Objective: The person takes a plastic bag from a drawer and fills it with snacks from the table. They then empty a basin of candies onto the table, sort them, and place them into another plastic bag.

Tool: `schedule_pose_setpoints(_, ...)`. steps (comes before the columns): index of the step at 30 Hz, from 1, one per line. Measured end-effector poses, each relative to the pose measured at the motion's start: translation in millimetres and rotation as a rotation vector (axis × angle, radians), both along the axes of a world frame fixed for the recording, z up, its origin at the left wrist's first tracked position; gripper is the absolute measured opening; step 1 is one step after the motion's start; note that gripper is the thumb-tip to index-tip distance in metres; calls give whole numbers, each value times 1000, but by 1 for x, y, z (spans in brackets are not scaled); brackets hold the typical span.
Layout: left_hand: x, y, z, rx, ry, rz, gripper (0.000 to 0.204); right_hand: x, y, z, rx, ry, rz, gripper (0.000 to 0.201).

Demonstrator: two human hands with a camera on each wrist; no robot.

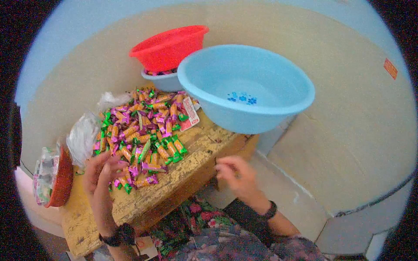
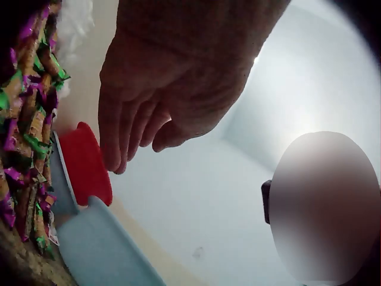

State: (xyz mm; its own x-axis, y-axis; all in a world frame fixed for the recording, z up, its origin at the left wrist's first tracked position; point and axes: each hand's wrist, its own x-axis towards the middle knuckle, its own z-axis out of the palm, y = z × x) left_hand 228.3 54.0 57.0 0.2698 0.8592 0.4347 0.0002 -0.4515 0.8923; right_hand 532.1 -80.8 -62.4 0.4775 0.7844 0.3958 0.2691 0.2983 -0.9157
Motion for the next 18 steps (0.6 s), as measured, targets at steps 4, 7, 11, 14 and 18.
schedule_pose_setpoints(4, -42, -45, -48, -104, -62, 117, 35, -53, 30, 4, 123, -517, 358, 20)
schedule_pose_setpoints(7, -82, -78, -91, -170, -166, 180, 37, -94, 45, 1, 282, -640, 516, 18)
schedule_pose_setpoints(11, -115, -126, -92, -484, -196, 148, 67, -127, 56, -2, 242, -711, 678, 17)
schedule_pose_setpoints(14, -149, -147, -107, -555, -141, 229, 78, -142, 63, -9, 283, -747, 652, 20)
schedule_pose_setpoints(18, -163, -156, -145, -432, -285, 419, 35, -153, 72, -18, 272, -692, 649, 19)
